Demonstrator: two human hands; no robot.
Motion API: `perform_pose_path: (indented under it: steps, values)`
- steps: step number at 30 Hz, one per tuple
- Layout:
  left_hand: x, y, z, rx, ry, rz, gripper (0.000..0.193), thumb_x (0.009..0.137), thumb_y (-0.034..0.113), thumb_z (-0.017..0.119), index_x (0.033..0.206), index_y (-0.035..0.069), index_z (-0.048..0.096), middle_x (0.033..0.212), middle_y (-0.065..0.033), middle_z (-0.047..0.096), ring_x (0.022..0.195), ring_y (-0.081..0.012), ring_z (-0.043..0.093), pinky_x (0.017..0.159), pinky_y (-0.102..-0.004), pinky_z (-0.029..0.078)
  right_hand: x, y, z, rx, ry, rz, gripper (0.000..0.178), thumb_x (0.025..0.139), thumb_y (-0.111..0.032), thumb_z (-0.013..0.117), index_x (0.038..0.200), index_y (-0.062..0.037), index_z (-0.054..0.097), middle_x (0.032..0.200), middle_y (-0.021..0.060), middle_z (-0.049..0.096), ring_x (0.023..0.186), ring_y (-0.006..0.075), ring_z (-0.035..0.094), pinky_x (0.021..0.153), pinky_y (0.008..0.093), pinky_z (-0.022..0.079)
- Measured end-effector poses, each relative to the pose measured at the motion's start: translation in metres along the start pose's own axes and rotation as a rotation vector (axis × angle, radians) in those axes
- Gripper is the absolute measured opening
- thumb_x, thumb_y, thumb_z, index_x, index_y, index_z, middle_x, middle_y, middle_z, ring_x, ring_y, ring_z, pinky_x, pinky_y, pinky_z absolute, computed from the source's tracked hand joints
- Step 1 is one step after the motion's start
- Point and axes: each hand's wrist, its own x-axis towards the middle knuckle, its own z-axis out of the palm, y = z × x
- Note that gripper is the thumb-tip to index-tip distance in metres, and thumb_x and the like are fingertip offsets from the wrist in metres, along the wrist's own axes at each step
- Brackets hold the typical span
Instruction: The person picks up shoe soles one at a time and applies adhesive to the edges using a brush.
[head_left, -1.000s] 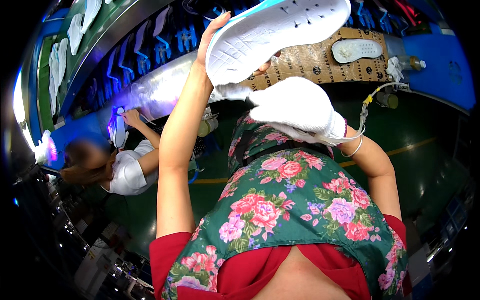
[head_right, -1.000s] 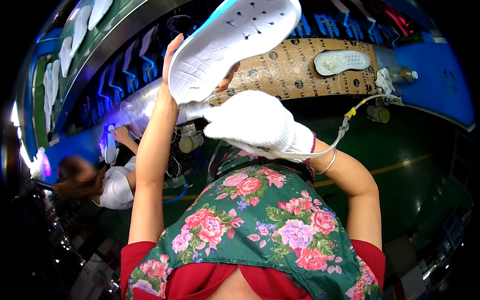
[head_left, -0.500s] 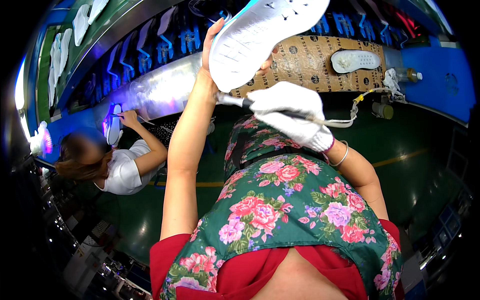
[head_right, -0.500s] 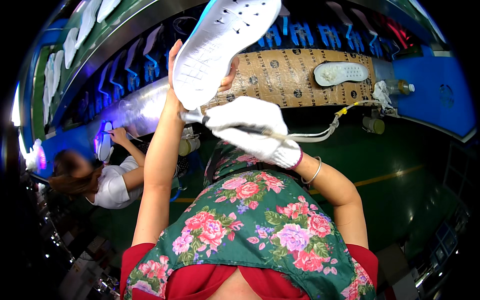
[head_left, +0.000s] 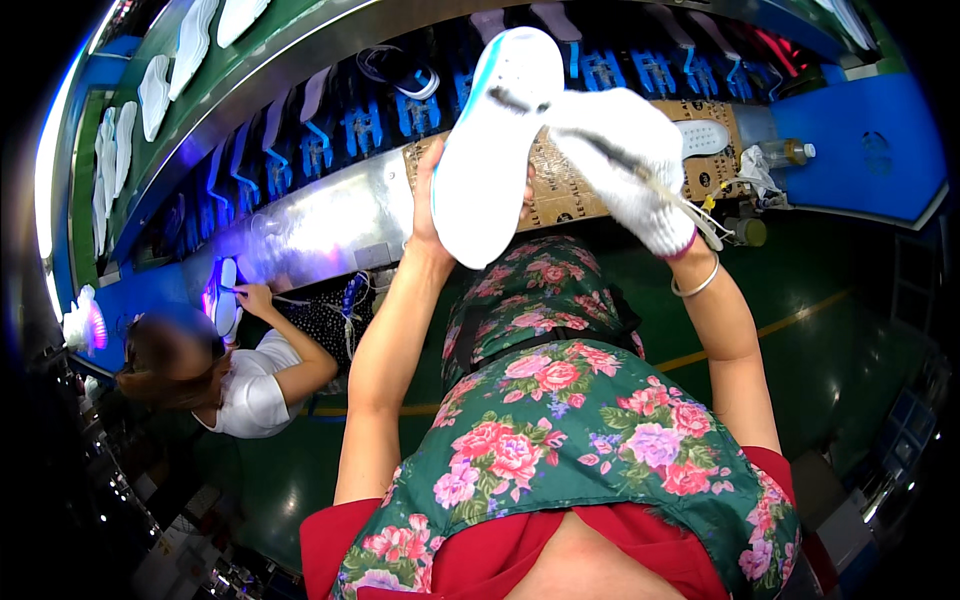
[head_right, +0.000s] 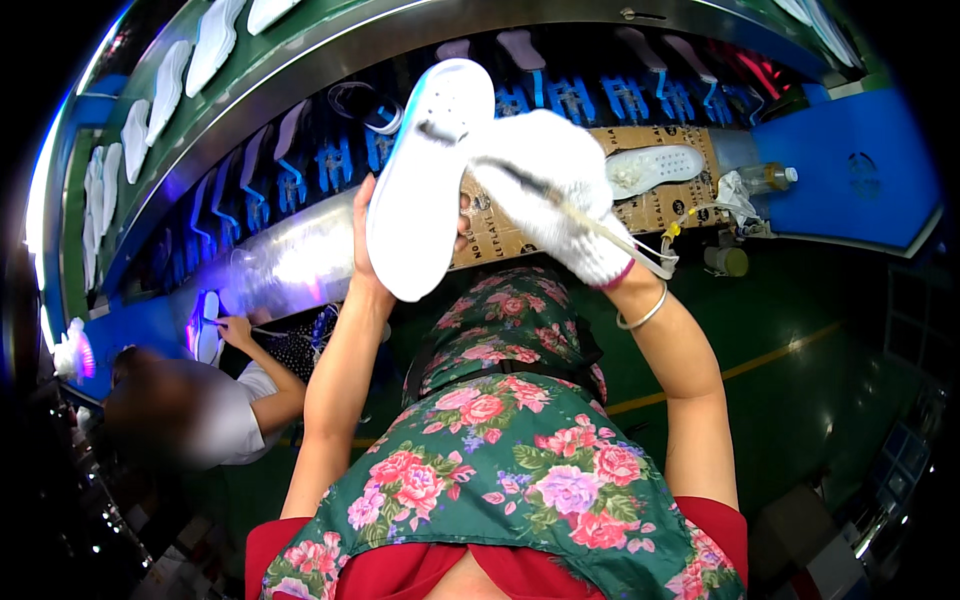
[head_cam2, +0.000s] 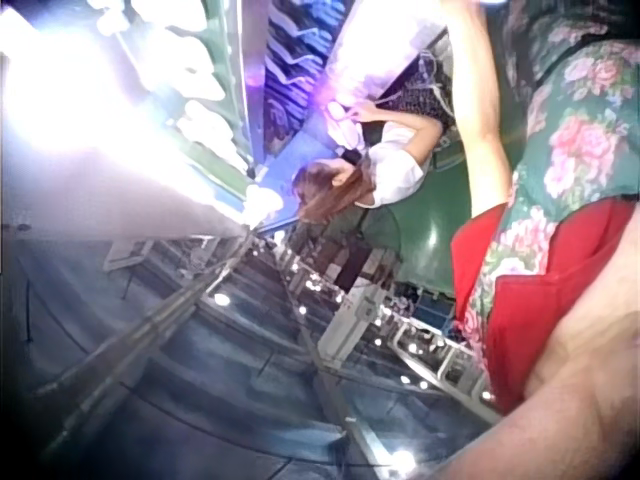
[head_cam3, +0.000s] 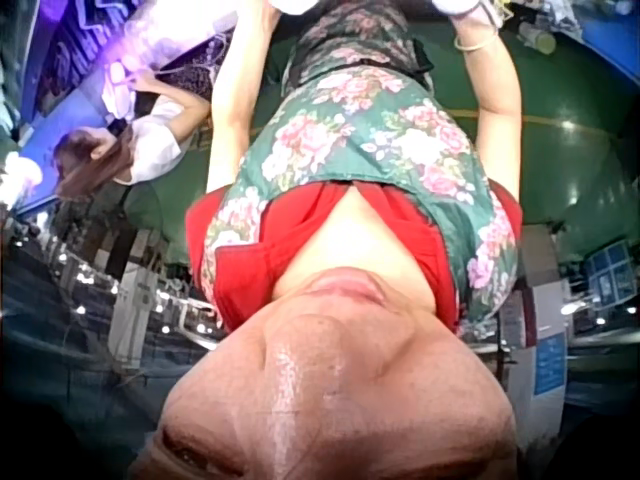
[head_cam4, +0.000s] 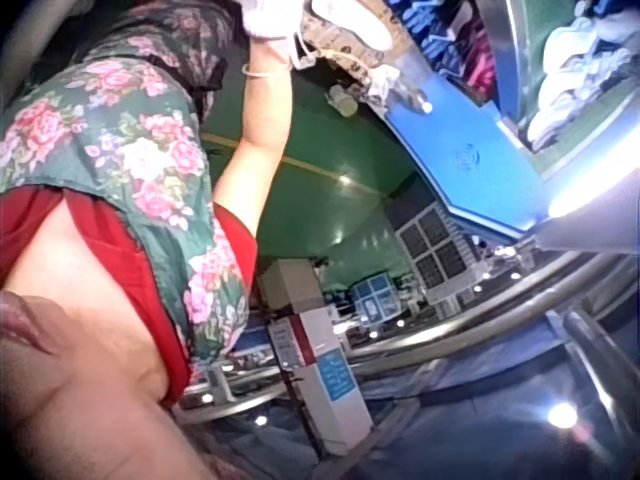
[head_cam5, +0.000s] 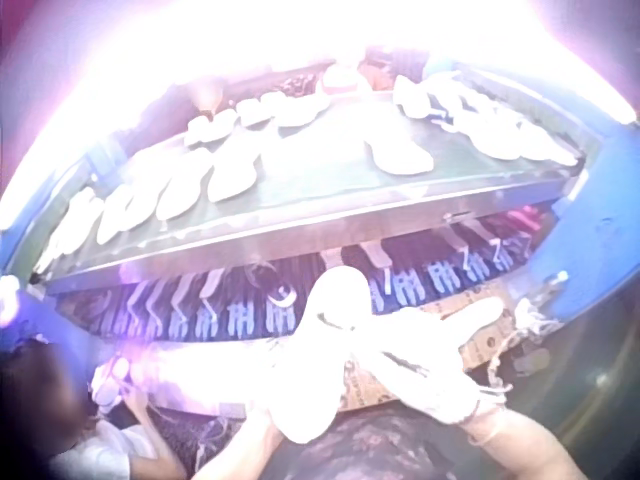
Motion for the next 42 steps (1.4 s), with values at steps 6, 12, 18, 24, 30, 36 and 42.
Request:
perform_pose_path:
  steps: [6, 12, 18, 24, 30, 36, 42]
  values:
    - [-0.004, -0.007, 0.009, -0.171, -0.016, 0.001, 0.081, 0.094, 0.062, 0.033, 0.144, -0.001, 0.043, 0.117, -0.0275, 0.06, 0.093, -0.0382, 0.065, 0.078, -0.0503, 0.055, 0.001, 0.004, 0.008, -0.172, -0.029, -0.121, 0.028, 0.081, -0.002, 0.074, 0.108, -0.0063, 0.073, 0.101, 0.0126, 0.072, 0.09, 0.0274, 0.07, 0.077, 0.0358, 0.055]
    - [-0.008, 0.0, -0.003, -0.242, -0.067, 0.115, 0.088, 0.089, 0.069, 0.04, 0.146, 0.002, 0.042, 0.129, -0.0266, 0.058, 0.11, -0.0387, 0.062, 0.089, -0.0533, 0.054, -0.031, -0.051, 0.031, 0.157, -0.173, -0.082, 0.026, 0.075, -0.007, 0.079, 0.1, -0.0123, 0.076, 0.094, 0.0098, 0.073, 0.081, 0.0263, 0.07, 0.073, 0.0359, 0.056]
    - [-0.006, 0.004, -0.005, -0.027, -0.028, 0.188, 0.091, 0.083, 0.071, 0.054, 0.145, 0.006, 0.041, 0.124, -0.0245, 0.055, 0.104, -0.0383, 0.061, 0.082, -0.0468, 0.055, -0.021, -0.042, 0.025, 0.153, -0.09, -0.153, 0.025, 0.077, -0.004, 0.077, 0.102, -0.0078, 0.074, 0.094, 0.01, 0.073, 0.081, 0.0279, 0.07, 0.071, 0.0358, 0.055]
    - [-0.012, 0.016, -0.003, 0.154, -0.062, 0.221, 0.102, 0.074, 0.076, 0.062, 0.14, 0.001, 0.044, 0.112, -0.0234, 0.056, 0.097, -0.0326, 0.058, 0.076, -0.0448, 0.053, -0.06, -0.045, 0.029, 0.935, -0.134, 0.501, 0.015, 0.076, 0.002, 0.077, 0.091, 0.0024, 0.074, 0.098, 0.0176, 0.074, 0.089, 0.0241, 0.072, 0.08, 0.0341, 0.057]
    - [-0.014, 0.018, 0.004, 0.044, -0.124, 0.223, 0.1, 0.075, 0.075, 0.062, 0.142, 0.003, 0.042, 0.11, -0.0254, 0.056, 0.094, -0.0356, 0.059, 0.071, -0.0471, 0.052, -0.078, -0.025, 0.018, 1.206, -0.061, 0.792, 0.017, 0.076, 0.007, 0.067, 0.092, 0.0023, 0.072, 0.104, 0.0212, 0.071, 0.094, 0.0287, 0.07, 0.082, 0.0354, 0.057]
    - [-0.022, 0.019, 0.007, -0.246, -0.199, 0.157, 0.093, 0.083, 0.073, 0.056, 0.146, 0.007, 0.038, 0.121, -0.026, 0.052, 0.099, -0.0379, 0.056, 0.077, -0.0498, 0.051, -0.11, -0.015, 0.029, 1.609, 0.214, 0.824, 0.024, 0.076, 0.013, 0.064, 0.097, 0.0032, 0.071, 0.104, 0.0181, 0.071, 0.103, 0.0343, 0.068, 0.094, 0.0439, 0.053]
    - [-0.026, 0.041, 0.028, -0.203, -0.372, 0.167, 0.1, 0.082, 0.066, 0.067, 0.151, 0.005, 0.029, 0.136, -0.031, 0.042, 0.106, -0.0483, 0.055, 0.08, -0.0562, 0.054, -0.135, 0.005, 0.007, 1.561, 0.36, 0.82, 0.025, 0.08, 0.011, 0.063, 0.102, 0.0018, 0.07, 0.108, 0.0209, 0.07, 0.1, 0.0316, 0.069, 0.082, 0.0398, 0.059]
